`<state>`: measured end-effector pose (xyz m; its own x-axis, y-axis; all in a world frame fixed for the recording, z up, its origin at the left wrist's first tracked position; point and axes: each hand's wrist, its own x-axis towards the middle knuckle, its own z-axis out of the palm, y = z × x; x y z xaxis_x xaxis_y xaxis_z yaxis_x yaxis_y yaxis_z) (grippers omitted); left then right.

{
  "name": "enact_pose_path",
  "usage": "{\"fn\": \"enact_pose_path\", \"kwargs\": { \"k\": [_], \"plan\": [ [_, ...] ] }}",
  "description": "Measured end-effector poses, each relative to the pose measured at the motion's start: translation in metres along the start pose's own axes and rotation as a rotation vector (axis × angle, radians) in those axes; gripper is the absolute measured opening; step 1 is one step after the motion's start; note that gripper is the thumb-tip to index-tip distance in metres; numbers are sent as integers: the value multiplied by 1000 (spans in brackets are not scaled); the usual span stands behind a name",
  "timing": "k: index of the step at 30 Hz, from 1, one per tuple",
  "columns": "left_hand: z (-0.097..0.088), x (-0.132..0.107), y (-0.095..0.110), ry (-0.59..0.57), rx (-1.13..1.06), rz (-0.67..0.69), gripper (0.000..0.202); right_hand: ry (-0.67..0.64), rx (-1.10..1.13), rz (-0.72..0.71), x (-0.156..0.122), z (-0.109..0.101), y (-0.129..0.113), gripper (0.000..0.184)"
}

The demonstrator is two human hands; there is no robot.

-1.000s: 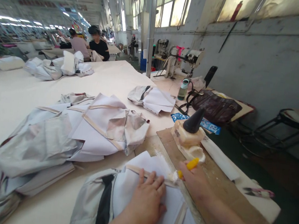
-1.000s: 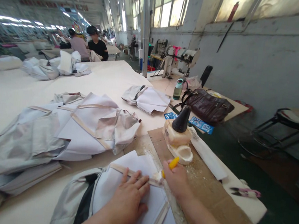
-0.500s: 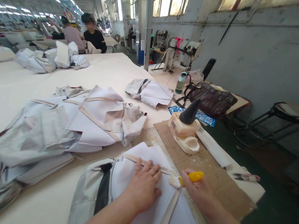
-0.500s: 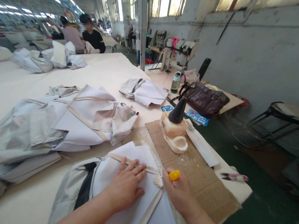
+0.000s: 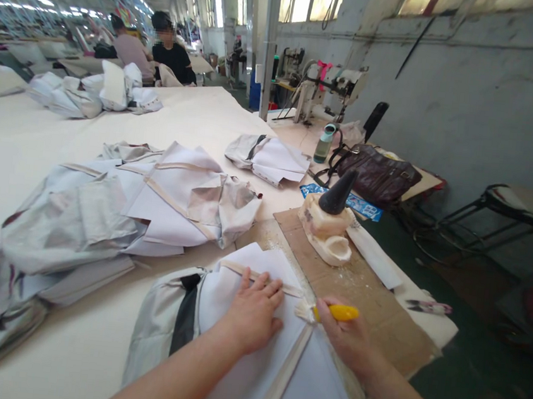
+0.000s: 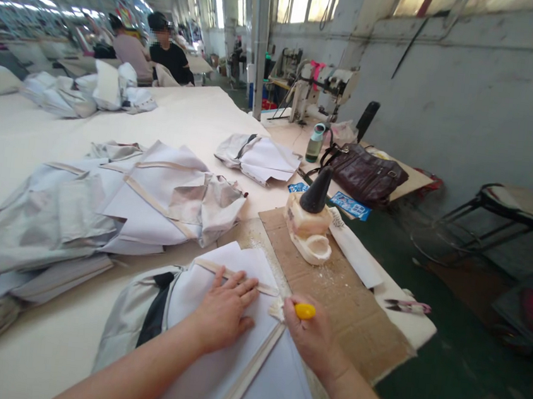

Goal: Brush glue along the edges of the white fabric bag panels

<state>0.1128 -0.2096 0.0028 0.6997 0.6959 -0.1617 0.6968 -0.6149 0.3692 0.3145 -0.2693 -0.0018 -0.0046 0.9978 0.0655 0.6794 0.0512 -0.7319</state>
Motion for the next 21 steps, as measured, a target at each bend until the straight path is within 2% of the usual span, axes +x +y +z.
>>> {"fn": "enact_pose_path", "kwargs": {
  "k": [3, 5, 7, 11, 13, 15, 19, 21],
  "plan": [
    [0, -1, 0, -12, 6, 4, 49, -51, 1, 144, -36, -11, -3, 36],
    [-1, -1, 0, -6, 12, 4, 48, -47, -9, 174, -42, -15, -6, 36],
    [-1, -1, 1, -5, 20, 4, 49, -3, -5, 140, -30, -12, -8, 36],
    [0, -1, 2, -6, 53, 3, 50, 141, 32, 21, 15, 1, -5, 33],
    [2, -1, 2, 3, 65, 5, 49, 154, 29, 20, 19, 3, -2, 33],
    [4, -1, 1, 14, 70, 7, 49, 114, 13, 34, 0, 0, -1, 33],
    [8, 0, -1, 16, 77, 23, 47, 57, -2, 49, -77, -13, -1, 28],
    [8, 1, -1, 12, 78, 30, 47, 65, 0, 47, -105, -18, -2, 26]
  ]
}}
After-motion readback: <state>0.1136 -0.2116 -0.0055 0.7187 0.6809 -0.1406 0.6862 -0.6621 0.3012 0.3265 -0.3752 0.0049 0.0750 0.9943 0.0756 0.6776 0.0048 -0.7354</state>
